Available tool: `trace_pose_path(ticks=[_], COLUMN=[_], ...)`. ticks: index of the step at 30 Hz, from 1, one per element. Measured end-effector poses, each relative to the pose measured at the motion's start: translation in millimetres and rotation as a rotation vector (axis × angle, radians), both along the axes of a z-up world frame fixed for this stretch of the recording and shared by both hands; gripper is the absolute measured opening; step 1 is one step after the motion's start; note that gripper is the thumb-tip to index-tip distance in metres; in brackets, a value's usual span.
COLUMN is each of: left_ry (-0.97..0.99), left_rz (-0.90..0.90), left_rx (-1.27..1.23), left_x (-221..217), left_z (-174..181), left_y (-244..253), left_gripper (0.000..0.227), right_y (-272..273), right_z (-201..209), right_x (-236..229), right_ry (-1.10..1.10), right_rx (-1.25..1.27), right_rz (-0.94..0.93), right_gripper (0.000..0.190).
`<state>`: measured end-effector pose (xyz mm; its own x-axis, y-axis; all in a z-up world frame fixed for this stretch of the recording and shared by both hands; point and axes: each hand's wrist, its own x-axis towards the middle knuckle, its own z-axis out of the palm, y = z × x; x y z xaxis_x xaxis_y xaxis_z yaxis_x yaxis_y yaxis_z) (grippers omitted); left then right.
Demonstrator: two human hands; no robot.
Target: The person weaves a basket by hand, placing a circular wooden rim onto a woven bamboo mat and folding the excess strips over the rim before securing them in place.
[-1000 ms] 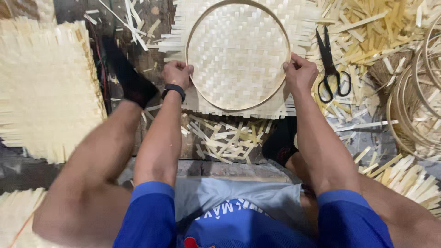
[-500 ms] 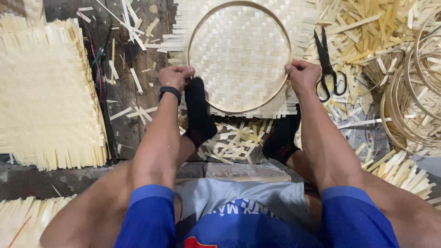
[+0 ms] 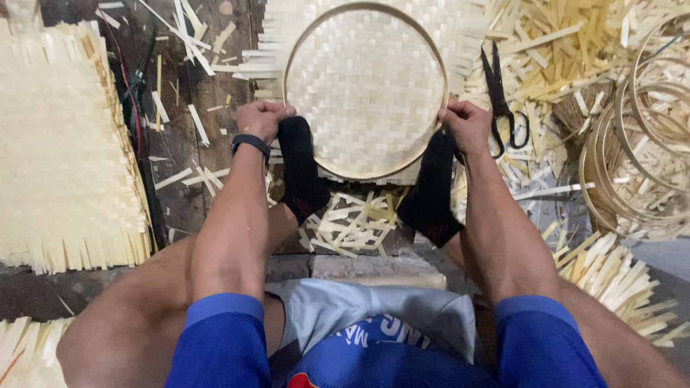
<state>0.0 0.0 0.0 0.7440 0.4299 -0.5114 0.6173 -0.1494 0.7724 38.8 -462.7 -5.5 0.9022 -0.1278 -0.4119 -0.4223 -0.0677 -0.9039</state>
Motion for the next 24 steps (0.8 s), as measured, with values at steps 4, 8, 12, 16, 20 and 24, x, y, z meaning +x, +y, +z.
trace_pose_path(ticks=[4, 8, 12, 16, 20, 24], left_ry=[0.17, 0.246, 0.226, -0.841, -0.661, -0.316], left_rz=[0.021, -0.183, -0.416, -0.821, -0.818, -0.562], left_rx=[-0.153, 0.08, 0.568, 0.815, 0.464, 0.338], left_x=[4, 20, 73, 142, 177, 185], left_z=[14, 48, 76, 74, 48, 45], left_y=[4, 4, -32, -83, -94, -106], left_gripper=[0.024, 0.027, 0.058, 0.051, 0.032, 0.028], right_y=[-5, 14, 93, 187, 193, 189], right_z=[-4, 52, 90, 77, 46, 54], right_x=[8, 12, -28, -85, -96, -95], right_ry=[-0.017, 0.071, -0.386, -0.642, -0.741, -0.746], right_rx=[-0.081, -0.298, -0.833, -0.87, -1.205, -1.19], right_rz=[0.068, 0.205, 0.651, 1.113, 0.971, 0.891], right_gripper=[0.014, 0.018, 0.106, 0.113, 0.101, 0.087])
